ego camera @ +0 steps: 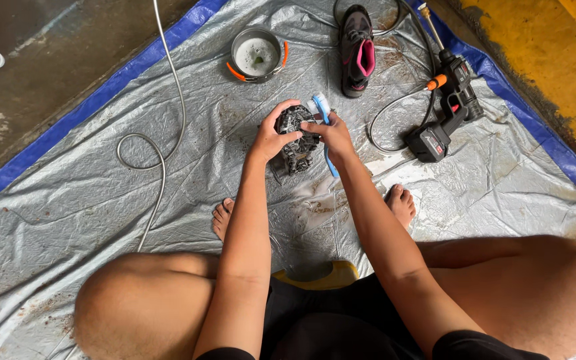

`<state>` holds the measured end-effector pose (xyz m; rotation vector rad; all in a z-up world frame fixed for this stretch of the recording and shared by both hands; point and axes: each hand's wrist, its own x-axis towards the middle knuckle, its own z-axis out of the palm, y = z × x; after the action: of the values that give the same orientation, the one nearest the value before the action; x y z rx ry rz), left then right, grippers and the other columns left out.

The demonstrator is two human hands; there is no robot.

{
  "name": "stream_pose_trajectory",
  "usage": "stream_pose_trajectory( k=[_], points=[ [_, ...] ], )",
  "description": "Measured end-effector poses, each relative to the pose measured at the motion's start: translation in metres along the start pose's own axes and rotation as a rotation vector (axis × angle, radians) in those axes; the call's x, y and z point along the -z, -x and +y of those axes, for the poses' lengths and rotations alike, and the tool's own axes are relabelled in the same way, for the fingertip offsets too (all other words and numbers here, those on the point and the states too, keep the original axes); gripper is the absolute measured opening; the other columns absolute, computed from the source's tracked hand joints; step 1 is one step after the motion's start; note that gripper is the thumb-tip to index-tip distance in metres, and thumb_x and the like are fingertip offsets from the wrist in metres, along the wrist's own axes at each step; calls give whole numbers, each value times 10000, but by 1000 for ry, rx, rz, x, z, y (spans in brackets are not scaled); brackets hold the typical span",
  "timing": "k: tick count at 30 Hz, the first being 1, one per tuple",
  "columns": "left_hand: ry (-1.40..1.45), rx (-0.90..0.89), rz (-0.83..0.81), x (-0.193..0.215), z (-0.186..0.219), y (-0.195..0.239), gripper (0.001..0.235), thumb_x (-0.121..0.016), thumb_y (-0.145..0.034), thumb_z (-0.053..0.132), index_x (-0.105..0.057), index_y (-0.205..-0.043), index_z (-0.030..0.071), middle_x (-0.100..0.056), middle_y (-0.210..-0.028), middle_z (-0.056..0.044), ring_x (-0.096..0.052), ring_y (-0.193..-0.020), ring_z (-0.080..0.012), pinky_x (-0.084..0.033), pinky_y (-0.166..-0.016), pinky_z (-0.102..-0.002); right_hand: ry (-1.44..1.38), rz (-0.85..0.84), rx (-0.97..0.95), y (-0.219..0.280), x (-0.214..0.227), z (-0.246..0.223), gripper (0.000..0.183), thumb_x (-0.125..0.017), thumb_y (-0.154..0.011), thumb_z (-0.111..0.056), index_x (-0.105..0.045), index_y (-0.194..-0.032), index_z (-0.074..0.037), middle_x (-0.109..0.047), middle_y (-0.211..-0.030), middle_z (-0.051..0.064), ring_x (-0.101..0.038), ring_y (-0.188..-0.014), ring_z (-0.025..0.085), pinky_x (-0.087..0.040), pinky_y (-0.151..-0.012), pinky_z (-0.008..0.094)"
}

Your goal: The person scrubs the sole of a hiking shoe using a toothbrush and a cleaning solution. They repeatedly dip the brush into a small container of soapy water and scrub the tread pattern of the shoe.

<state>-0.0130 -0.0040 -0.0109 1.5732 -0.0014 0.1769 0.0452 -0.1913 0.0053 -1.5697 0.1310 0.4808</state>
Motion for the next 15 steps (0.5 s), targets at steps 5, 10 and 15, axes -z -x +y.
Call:
stream_pose_trajectory(
  k=[5, 10, 15],
  points=[
    [8, 7, -20, 0, 1, 2, 792, -931, -733, 31, -698, -1474, 190, -682, -1490, -74, -570, -1436, -182, -384, -1284, -421, -117, -52, -89, -8, 6, -3, 499, -1002, -682, -164, -673, -1038, -46, -440, -669, -85, -408, -554, 47, -369, -544, 248],
    [2, -8, -31, -5, 4, 0, 790, -940, -721, 35, -719, -1459, 207, -710, -1456, -41, -592, -1412, -158, -400, -1268, -407, -216, -106, -153, -31, 19, 21, 345, -892, -707, -80, -654, -957, -89, -375, -618, -106, -328, -525, 35, -345, -536, 259],
    [19, 2, -21, -1, 7, -2, 793, -934, -717, 27, -713, -1462, 186, -717, -1437, -46, -595, -1381, -147, -416, -1257, -403, -229, -87, -145, -32, 33, 29, 213, -717, -807, -126, -734, -987, -13, -354, -686, -108, -291, -588, 21, -312, -583, 234]
  ],
)
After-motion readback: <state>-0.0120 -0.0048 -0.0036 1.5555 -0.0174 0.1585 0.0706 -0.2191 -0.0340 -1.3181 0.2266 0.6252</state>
